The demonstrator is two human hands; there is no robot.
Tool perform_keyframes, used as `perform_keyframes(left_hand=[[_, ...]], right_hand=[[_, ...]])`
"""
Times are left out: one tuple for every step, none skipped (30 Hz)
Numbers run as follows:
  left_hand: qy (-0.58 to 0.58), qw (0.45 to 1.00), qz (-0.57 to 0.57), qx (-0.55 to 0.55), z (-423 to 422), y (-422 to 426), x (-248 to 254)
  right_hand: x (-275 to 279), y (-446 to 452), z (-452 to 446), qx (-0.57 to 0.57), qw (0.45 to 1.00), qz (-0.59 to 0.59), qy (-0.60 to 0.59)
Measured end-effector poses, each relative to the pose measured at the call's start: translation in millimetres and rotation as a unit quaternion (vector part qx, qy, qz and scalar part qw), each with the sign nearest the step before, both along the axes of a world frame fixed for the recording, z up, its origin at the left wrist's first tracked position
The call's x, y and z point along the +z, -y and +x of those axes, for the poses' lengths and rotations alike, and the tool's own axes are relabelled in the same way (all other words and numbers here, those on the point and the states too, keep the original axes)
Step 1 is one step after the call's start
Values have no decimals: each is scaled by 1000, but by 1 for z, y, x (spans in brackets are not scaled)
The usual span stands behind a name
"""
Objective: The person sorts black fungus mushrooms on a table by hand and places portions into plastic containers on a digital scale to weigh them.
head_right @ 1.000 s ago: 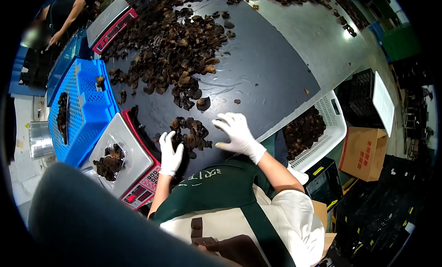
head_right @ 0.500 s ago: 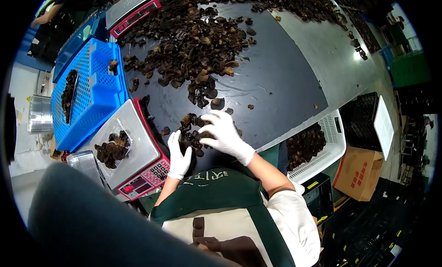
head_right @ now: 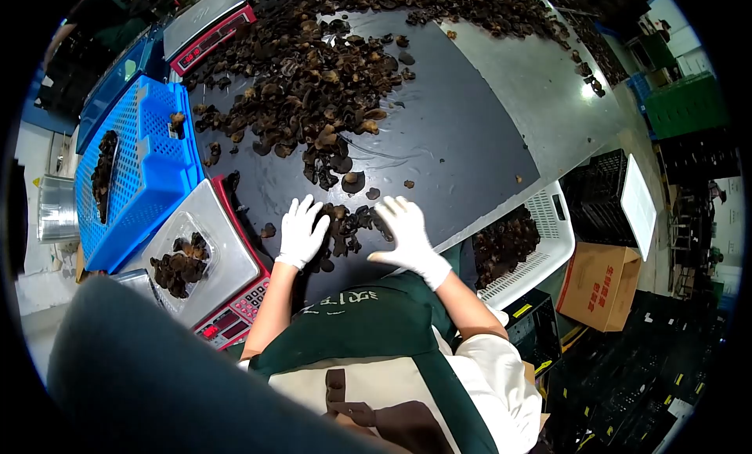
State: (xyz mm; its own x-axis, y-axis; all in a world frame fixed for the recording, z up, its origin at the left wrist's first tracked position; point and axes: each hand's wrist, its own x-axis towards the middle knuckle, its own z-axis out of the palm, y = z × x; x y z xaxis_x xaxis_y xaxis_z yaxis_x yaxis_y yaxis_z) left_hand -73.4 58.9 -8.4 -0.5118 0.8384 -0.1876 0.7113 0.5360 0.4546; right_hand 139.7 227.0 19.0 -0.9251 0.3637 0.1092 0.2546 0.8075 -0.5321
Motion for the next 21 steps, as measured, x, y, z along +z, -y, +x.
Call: perform_keyframes(left_hand=[[20, 1000, 15, -10, 2, 7, 6], [41, 999, 29, -20, 7, 16, 13], [13, 999, 30, -25, 15, 26, 21], [-25, 998, -53, -25, 25, 31, 38], [-43, 994, -95, -16, 34, 35, 43], [-62, 989, -135, -5, 43, 40, 46], [-70, 991, -117, 5, 50, 46, 39], [-109, 989, -100, 7, 59, 50, 34], [-113, 990, -78, 17, 64, 51, 31], [-116, 991, -55, 27, 67, 51, 29], [-97, 994, -33, 29, 68, 51, 26], [-108, 994, -15, 25, 68, 50, 31], [-97, 994, 29, 30, 66, 51, 22], [-86, 993, 73, 36, 63, 52, 12], [-94, 989, 107, 44, 60, 50, 12], [-62, 987, 133, 63, 56, 47, 13], [-25, 982, 165, 88, 51, 45, 10], [14, 974, 196, 113, 46, 41, 10], [46, 949, 282, 130, 41, 35, 10], [52, 927, 350, 125, 35, 31, 9], [173, 898, 365, 174, 33, 30, 11]], right_hand=[[-4, 10, -11, 26, 1000, 2, 1], [-7, 19, -21, 53, 999, 3, 2], [-6, 25, -31, 75, 997, -10, -21], [-3, 29, -44, 93, 995, -25, -30], [-2, 31, -57, 114, 993, -7, -22], [-1, 30, -69, 136, 991, 11, -14], [0, 28, -82, 162, 986, 38, 13], [4, 27, -92, 175, 983, 47, 12], [3, 26, -100, 203, 978, 52, 4], [1, 25, -106, 231, 971, 58, -4], [0, 23, -108, 252, 964, 81, -17], [-1, 19, -108, 284, 955, 86, -16], [-8, 18, -105, 285, 954, 84, -28], [-16, 18, -101, 287, 954, 82, -39], [-20, 17, -97, 291, 952, 84, -39], [-24, 15, -92, 276, 958, 64, -51], [-29, 14, -89, 261, 962, 42, -63], [-29, 13, -87, 264, 962, 44, -62], [-30, 13, -86, 177, 976, -14, -124], [-30, 13, -86, 87, 977, -71, -183], [-26, 14, -91, 14, 955, -182, -236]])
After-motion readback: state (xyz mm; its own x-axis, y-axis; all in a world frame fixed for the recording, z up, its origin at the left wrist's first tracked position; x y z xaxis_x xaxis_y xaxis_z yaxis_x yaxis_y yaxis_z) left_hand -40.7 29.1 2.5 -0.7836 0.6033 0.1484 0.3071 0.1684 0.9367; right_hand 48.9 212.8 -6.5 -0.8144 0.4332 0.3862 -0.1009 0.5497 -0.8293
